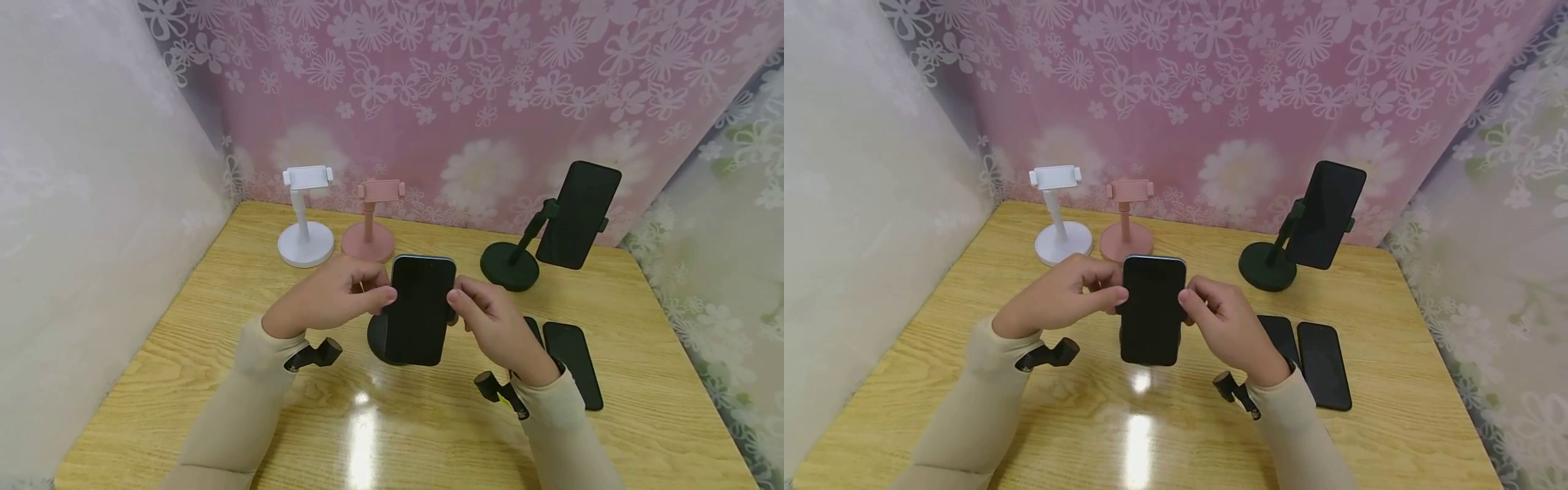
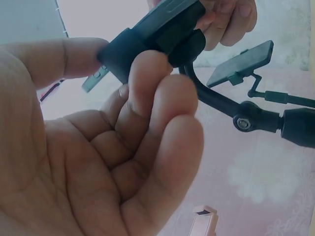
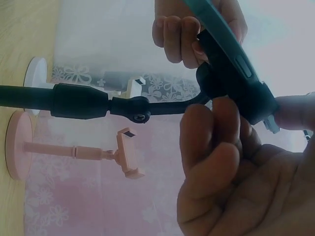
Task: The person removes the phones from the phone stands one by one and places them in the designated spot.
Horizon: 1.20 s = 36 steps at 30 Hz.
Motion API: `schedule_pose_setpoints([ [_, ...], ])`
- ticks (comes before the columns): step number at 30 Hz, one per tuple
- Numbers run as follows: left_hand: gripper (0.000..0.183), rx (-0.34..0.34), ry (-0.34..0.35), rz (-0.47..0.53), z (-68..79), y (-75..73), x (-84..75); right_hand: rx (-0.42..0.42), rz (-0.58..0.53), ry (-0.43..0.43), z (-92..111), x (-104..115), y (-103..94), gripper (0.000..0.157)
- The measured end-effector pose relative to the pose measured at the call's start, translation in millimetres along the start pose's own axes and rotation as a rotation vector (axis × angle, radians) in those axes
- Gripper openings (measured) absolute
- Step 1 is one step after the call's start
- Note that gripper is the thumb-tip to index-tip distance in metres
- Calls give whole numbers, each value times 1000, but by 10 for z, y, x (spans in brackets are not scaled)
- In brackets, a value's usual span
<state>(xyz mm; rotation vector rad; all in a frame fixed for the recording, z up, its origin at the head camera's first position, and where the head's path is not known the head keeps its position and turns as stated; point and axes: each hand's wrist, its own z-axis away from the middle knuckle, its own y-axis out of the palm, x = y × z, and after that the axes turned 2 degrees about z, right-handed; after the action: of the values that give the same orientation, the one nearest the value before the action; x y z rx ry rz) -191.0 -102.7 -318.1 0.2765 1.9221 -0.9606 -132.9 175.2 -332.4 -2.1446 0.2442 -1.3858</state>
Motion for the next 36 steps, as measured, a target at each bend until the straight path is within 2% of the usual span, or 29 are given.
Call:
schedule_pose_setpoints([
  [5, 25, -20, -28, 1, 1, 19, -8, 10, -3, 53, 0, 54, -2, 33],
  [8, 25, -24, -20, -3, -1, 24, -4, 18, -8, 62, 2, 56, -4, 33],
  [15, 23, -11, 14, -15, -8, 52, 0, 49, -16, 1, 21, -1, -57, 28],
  [29, 22, 3, 41, -10, -22, 83, -9, -81, 119, -43, 59, 49, -30, 18],
  [36, 28, 14, 24, -3, -17, 78, -24, -68, 98, -43, 47, 68, -44, 20],
])
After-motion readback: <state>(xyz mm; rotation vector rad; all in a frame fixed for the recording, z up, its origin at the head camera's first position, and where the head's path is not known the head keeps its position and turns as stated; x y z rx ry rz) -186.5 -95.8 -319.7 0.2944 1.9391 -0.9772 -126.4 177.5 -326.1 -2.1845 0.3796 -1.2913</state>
